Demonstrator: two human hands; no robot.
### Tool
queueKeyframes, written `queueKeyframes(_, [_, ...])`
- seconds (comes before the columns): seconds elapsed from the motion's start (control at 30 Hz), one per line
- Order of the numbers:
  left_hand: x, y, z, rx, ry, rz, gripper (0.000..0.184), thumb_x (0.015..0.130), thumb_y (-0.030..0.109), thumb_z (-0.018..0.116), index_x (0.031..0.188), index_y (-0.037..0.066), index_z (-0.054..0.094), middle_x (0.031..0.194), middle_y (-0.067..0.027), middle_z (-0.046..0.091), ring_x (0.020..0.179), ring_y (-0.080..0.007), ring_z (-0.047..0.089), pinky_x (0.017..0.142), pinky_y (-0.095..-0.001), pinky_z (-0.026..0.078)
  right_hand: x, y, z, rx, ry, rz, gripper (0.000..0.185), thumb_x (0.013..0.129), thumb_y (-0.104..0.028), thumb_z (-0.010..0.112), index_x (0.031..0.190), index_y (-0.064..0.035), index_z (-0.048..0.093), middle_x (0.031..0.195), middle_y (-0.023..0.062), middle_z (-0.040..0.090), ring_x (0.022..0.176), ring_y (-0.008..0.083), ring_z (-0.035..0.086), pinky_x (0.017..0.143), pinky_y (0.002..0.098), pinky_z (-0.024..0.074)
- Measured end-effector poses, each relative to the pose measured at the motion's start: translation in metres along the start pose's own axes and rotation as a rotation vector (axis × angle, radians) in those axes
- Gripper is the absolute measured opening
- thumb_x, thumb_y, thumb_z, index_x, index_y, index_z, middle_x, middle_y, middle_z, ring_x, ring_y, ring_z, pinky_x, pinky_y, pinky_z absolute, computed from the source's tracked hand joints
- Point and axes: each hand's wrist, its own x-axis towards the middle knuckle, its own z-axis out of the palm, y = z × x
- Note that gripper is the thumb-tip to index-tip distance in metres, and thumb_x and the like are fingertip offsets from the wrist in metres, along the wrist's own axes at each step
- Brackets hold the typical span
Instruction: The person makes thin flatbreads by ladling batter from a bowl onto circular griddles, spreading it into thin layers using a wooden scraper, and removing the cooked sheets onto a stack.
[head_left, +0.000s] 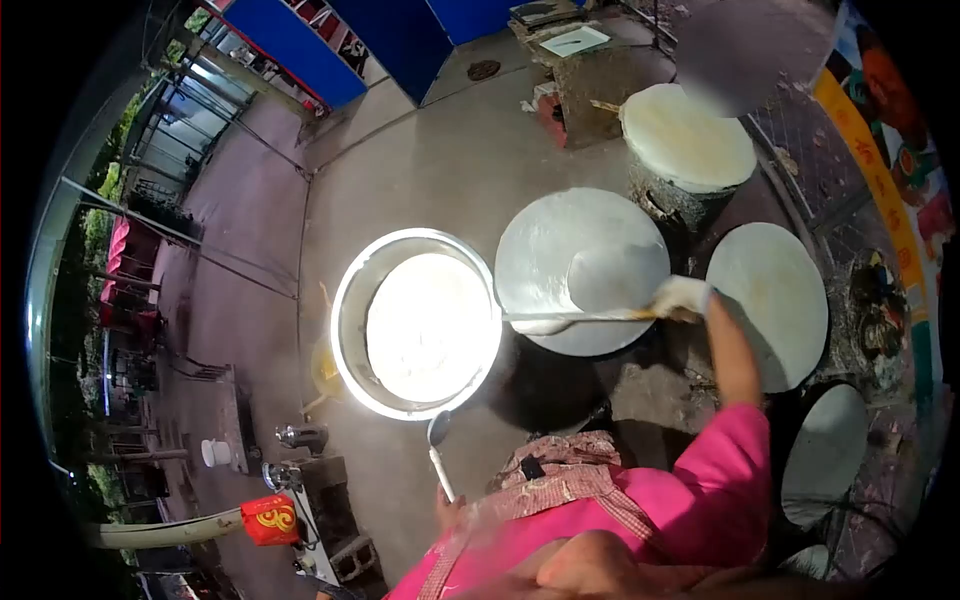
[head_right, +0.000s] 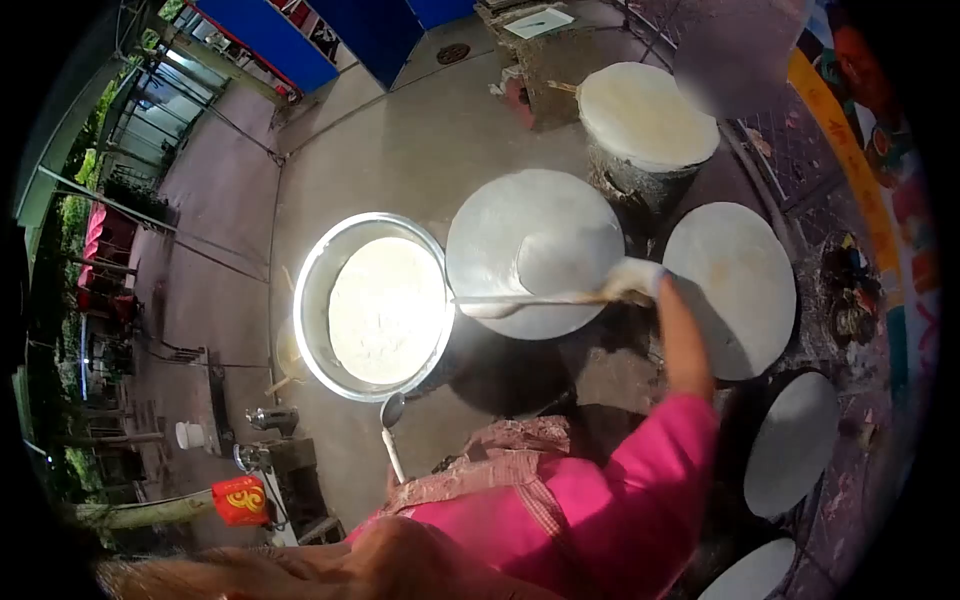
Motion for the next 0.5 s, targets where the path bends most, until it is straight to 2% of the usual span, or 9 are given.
queueKeyframes(0.03, [-0.003, -0.001, -0.003, -0.061, -0.005, -0.014, 0.060, 0.075, -0.009, 0.053, 0.130, 0.009, 0.037, 0.069, 0.0003, 0.047, 0.057, -0.0088, 0.046, 0.047, -0.0243, 0.037, -0.012, 0.068, 0.019, -0.205, -0.004, -0.216, 0.014, 0.067, -0.015, 0.061, 0.054, -0.0080, 0.060, 0.051, -0.0012, 0.047, 0.046, 0.0119, 0.042, 0.043, 0.0272, 0.0324])
queueKeyframes(0.07, [0.015, -0.033, -0.026, -0.150, -0.080, -0.021, 0.062, 0.075, -0.010, 0.050, 0.132, 0.010, 0.034, 0.065, 0.0007, 0.046, 0.052, -0.0081, 0.044, 0.042, -0.0239, 0.035, -0.104, -0.002, 0.026, 0.608, 0.001, 0.269, 0.006, 0.064, -0.007, 0.058, 0.066, -0.0012, 0.057, 0.057, 0.0042, 0.052, 0.052, 0.0146, 0.049, 0.047, 0.0304, 0.0394])
queueKeyframes(0.13, [0.006, 0.022, -0.018, 0.011, -0.109, -0.037, 0.064, 0.077, -0.008, 0.047, 0.134, 0.014, 0.032, 0.061, 0.0015, 0.042, 0.047, -0.0074, 0.041, 0.038, -0.0236, 0.032, -0.203, -0.062, 0.091, 0.661, 0.498, 0.282, 0.018, 0.064, -0.004, 0.057, 0.080, 0.0022, 0.063, 0.067, 0.0065, 0.058, 0.062, 0.0150, 0.053, 0.058, 0.0282, 0.0416])
queueKeyframes(0.17, [0.009, 0.027, -0.019, -0.025, -0.102, -0.113, 0.064, 0.078, -0.006, 0.047, 0.135, 0.017, 0.031, 0.059, 0.0019, 0.041, 0.045, -0.0075, 0.039, 0.036, -0.0234, 0.031, -0.233, -0.067, 0.116, 0.731, 0.579, 0.439, 0.024, 0.066, -0.003, 0.057, 0.087, 0.0040, 0.065, 0.073, 0.0074, 0.060, 0.064, 0.0148, 0.054, 0.060, 0.0274, 0.0417])
queueKeyframes(0.2, [0.016, 0.030, -0.028, -0.049, -0.101, -0.186, 0.065, 0.078, -0.004, 0.047, 0.136, 0.020, 0.029, 0.057, 0.0022, 0.039, 0.043, -0.0076, 0.038, 0.035, -0.0231, 0.030, -0.243, -0.089, 0.148, 0.761, 0.577, 0.384, 0.031, 0.069, 0.001, 0.055, 0.099, 0.0077, 0.062, 0.083, 0.0082, 0.062, 0.069, 0.0156, 0.057, 0.064, 0.0281, 0.0447])
queueKeyframes(0.27, [0.030, 0.026, -0.049, 0.066, -0.203, -0.178, 0.066, 0.079, -0.001, 0.047, 0.137, 0.024, 0.028, 0.056, 0.0028, 0.038, 0.040, -0.0078, 0.036, 0.033, -0.0221, 0.028, -0.223, -0.142, 0.232, 1.215, 0.846, 0.301, 0.032, 0.072, -0.005, 0.058, 0.101, 0.0071, 0.061, 0.091, 0.0088, 0.062, 0.076, 0.0177, 0.061, 0.071, 0.0296, 0.0477])
queueKeyframes(0.33, [0.024, 0.047, -0.057, 0.021, -0.208, -0.226, 0.068, 0.079, -0.002, 0.046, 0.137, 0.028, 0.028, 0.055, 0.0035, 0.037, 0.038, -0.0070, 0.034, 0.032, -0.0218, 0.026, -0.147, -0.130, 0.310, 0.845, 1.071, 0.378, 0.030, 0.074, -0.017, 0.065, 0.097, 0.0015, 0.064, 0.077, 0.0030, 0.061, 0.066, 0.0102, 0.053, 0.057, 0.0248, 0.0424])
queueKeyframes(0.4, [0.018, 0.065, -0.066, -0.076, -0.238, -0.255, 0.067, 0.080, -0.002, 0.046, 0.137, 0.028, 0.028, 0.052, 0.0037, 0.035, 0.037, -0.0071, 0.033, 0.031, -0.0217, 0.026, -0.061, -0.198, 0.338, 0.694, 1.101, 0.450, 0.036, 0.078, -0.023, 0.066, 0.104, 0.0005, 0.062, 0.079, 0.0042, 0.064, 0.071, 0.0119, 0.055, 0.064, 0.0278, 0.0449])
queueKeyframes(0.5, [0.008, 0.088, -0.077, -0.086, -0.292, -0.244, 0.065, 0.080, -0.003, 0.045, 0.136, 0.026, 0.029, 0.052, 0.0034, 0.035, 0.037, -0.0075, 0.034, 0.031, -0.0219, 0.026, 0.015, -0.232, 0.348, 0.179, 1.187, 0.218, 0.033, 0.082, -0.028, 0.060, 0.106, -0.0058, 0.061, 0.090, 0.0175, 0.064, 0.081, 0.0321, 0.061, 0.073, 0.0359, 0.0469])
